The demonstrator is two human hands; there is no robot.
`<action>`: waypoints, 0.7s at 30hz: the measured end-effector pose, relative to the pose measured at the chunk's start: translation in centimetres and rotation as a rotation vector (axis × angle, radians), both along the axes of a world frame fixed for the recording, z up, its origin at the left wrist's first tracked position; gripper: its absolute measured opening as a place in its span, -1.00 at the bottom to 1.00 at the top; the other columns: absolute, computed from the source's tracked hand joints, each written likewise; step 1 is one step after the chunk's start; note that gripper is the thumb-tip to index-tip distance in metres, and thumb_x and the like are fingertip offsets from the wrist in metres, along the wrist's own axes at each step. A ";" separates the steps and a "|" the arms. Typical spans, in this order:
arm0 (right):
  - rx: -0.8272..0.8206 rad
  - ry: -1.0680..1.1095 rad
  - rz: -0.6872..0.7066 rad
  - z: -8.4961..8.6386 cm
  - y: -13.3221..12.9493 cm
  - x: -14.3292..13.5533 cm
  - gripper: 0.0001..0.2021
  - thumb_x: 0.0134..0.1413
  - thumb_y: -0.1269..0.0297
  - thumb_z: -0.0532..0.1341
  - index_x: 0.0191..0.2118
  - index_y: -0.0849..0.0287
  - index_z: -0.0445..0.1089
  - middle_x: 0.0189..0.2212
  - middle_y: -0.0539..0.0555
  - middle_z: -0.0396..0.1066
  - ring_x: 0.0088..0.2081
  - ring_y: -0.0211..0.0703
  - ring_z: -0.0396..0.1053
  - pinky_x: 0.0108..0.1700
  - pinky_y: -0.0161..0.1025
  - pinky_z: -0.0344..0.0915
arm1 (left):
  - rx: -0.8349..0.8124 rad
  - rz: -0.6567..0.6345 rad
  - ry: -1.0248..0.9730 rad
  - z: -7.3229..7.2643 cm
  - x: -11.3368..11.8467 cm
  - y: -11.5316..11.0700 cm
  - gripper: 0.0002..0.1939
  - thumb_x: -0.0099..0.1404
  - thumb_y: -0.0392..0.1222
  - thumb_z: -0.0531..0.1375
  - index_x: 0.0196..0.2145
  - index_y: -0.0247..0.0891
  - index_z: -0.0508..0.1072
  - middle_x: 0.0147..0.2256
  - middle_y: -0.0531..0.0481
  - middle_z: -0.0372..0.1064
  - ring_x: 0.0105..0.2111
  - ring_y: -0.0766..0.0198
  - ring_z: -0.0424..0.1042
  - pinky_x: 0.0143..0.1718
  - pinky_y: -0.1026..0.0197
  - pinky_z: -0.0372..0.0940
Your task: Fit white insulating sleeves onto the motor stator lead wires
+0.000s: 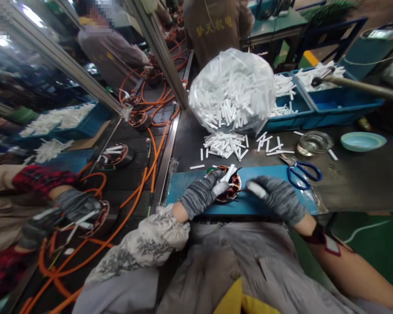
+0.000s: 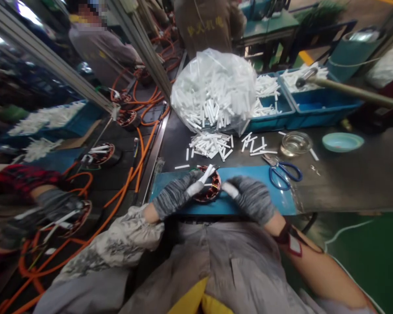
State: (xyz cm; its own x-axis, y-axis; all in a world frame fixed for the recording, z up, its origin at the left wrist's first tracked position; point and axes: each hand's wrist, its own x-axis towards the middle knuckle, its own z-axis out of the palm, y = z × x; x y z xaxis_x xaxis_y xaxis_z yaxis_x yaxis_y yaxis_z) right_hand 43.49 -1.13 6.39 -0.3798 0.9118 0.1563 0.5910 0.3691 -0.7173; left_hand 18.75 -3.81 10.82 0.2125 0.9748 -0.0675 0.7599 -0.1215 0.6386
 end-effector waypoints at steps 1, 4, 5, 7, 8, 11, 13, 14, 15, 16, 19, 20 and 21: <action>0.068 -0.036 -0.034 0.3 1.3 0.0 -0.47 0.31 -0.26 0.10 -0.14 0.11 0.57 -0.30 0.18 0.60 -0.27 0.02 0.51 -0.17 -0.07 0.40 | 0.001 -0.004 0.003 0.0 0.0 -0.6 -0.50 0.45 -0.01 0.17 0.28 -0.18 0.38 0.17 -0.13 0.49 0.17 0.04 0.49 0.25 0.00 0.37; 0.156 -0.134 0.047 1.5 4.8 -1.0 -0.48 0.29 -0.24 0.15 -0.09 0.16 0.56 -0.21 0.20 0.59 -0.19 0.05 0.50 -0.13 -0.07 0.36 | 0.026 -0.007 0.031 -0.3 -0.2 -2.7 -0.28 0.33 -0.04 0.30 0.37 -0.24 0.24 0.30 -0.26 0.33 0.30 -0.06 0.36 0.35 -0.11 0.27; 0.165 -0.173 0.100 1.8 5.6 -1.6 -0.50 0.31 -0.21 0.14 -0.15 0.16 0.57 -0.25 0.19 0.59 -0.22 0.03 0.48 -0.15 -0.09 0.34 | 0.033 -0.003 0.036 -0.6 -0.5 -3.5 -0.25 0.31 -0.08 0.30 0.38 -0.24 0.22 0.33 -0.28 0.29 0.32 -0.08 0.33 0.35 -0.13 0.26; 0.175 -0.227 0.171 2.1 6.4 -2.5 -0.51 0.36 -0.15 0.10 -0.30 0.14 0.54 -0.37 0.17 0.54 -0.31 -0.03 0.42 -0.22 -0.14 0.26 | 0.023 0.041 0.019 -1.1 -1.3 -5.4 -0.28 0.32 -0.14 0.25 0.38 -0.24 0.21 0.34 -0.27 0.27 0.32 -0.07 0.32 0.34 -0.12 0.29; 0.171 -0.225 0.180 2.0 6.4 -2.7 -0.49 0.37 -0.14 0.07 -0.36 0.14 0.52 -0.43 0.16 0.51 -0.36 -0.06 0.38 -0.26 -0.15 0.22 | 0.001 0.093 -0.001 -1.2 -1.9 -6.5 -0.31 0.33 -0.15 0.22 0.38 -0.23 0.21 0.32 -0.26 0.30 0.28 -0.04 0.37 0.30 -0.10 0.33; 0.120 -0.156 0.179 1.2 5.3 -2.7 -0.40 0.39 -0.20 -0.03 -0.47 0.13 0.43 -0.54 0.11 0.41 -0.48 -0.15 0.27 -0.37 -0.19 0.13 | -0.078 0.302 -0.016 -1.5 -4.2 -9.4 -0.47 0.37 -0.08 0.18 0.26 -0.20 0.35 0.08 -0.16 0.54 0.02 0.03 0.59 0.09 -0.03 0.51; -0.020 -0.040 0.200 0.3 3.9 -2.5 -0.36 0.42 -0.22 -0.09 -0.50 0.11 0.37 -0.59 0.05 0.37 -0.54 -0.20 0.22 -0.45 -0.23 0.12 | -0.039 0.422 0.072 -1.2 -5.8 -10.4 -0.58 0.35 0.00 0.20 0.10 -0.18 0.48 -0.08 -0.11 0.60 -0.11 0.03 0.62 0.00 -0.02 0.54; -0.109 0.036 0.225 -0.2 3.1 -2.4 -0.36 0.44 -0.19 -0.13 -0.51 0.11 0.36 -0.62 0.02 0.35 -0.57 -0.22 0.20 -0.48 -0.25 0.14 | 0.027 0.476 0.145 -0.9 -6.4 -10.4 -0.61 0.35 0.02 0.20 0.05 -0.19 0.51 -0.10 -0.12 0.60 -0.11 0.00 0.62 0.01 -0.05 0.53; -0.188 0.116 0.247 -0.6 2.3 -2.5 -0.36 0.46 -0.16 -0.15 -0.51 0.10 0.35 -0.64 0.00 0.34 -0.59 -0.23 0.20 -0.49 -0.26 0.16 | 0.112 0.528 0.233 -0.6 -6.8 -10.0 -0.63 0.37 0.02 0.18 0.02 -0.19 0.53 -0.08 -0.15 0.59 -0.09 -0.03 0.60 0.03 -0.08 0.51; -0.241 0.185 0.268 -1.1 1.6 -2.7 -0.37 0.47 -0.13 -0.15 -0.49 0.10 0.38 -0.64 0.00 0.35 -0.59 -0.23 0.22 -0.49 -0.26 0.19 | 0.208 0.580 0.321 -0.3 -6.9 -9.2 -0.63 0.38 0.00 0.16 0.04 -0.20 0.54 -0.04 -0.19 0.57 -0.05 -0.06 0.58 0.06 -0.12 0.48; -0.170 0.236 0.316 -2.2 0.2 -3.2 -0.52 0.40 -0.09 0.00 -0.29 0.12 0.52 -0.55 0.06 0.44 -0.52 -0.18 0.32 -0.41 -0.23 0.29 | 0.452 0.575 0.432 0.1 -5.4 -5.4 -0.61 0.39 -0.21 0.08 0.10 -0.21 0.52 0.03 -0.21 0.52 0.05 -0.05 0.51 0.16 -0.15 0.40; -0.114 0.220 0.320 -2.5 0.0 -3.2 -0.57 0.35 -0.08 0.07 -0.20 0.12 0.55 -0.51 0.08 0.48 -0.49 -0.16 0.34 -0.38 -0.21 0.31 | 0.501 0.483 0.380 -0.1 -4.4 -4.0 -0.59 0.38 -0.28 0.05 0.10 -0.20 0.52 0.04 -0.18 0.52 0.07 0.01 0.49 0.19 -0.11 0.39; -0.071 0.200 0.321 -2.7 -0.1 -3.1 -0.60 0.30 -0.09 0.12 -0.13 0.10 0.55 -0.47 0.09 0.51 -0.46 -0.15 0.36 -0.36 -0.20 0.32 | 0.527 0.358 0.294 -0.4 -3.4 -2.8 -0.57 0.37 -0.32 0.03 0.09 -0.19 0.51 0.06 -0.15 0.52 0.11 0.06 0.48 0.22 -0.05 0.37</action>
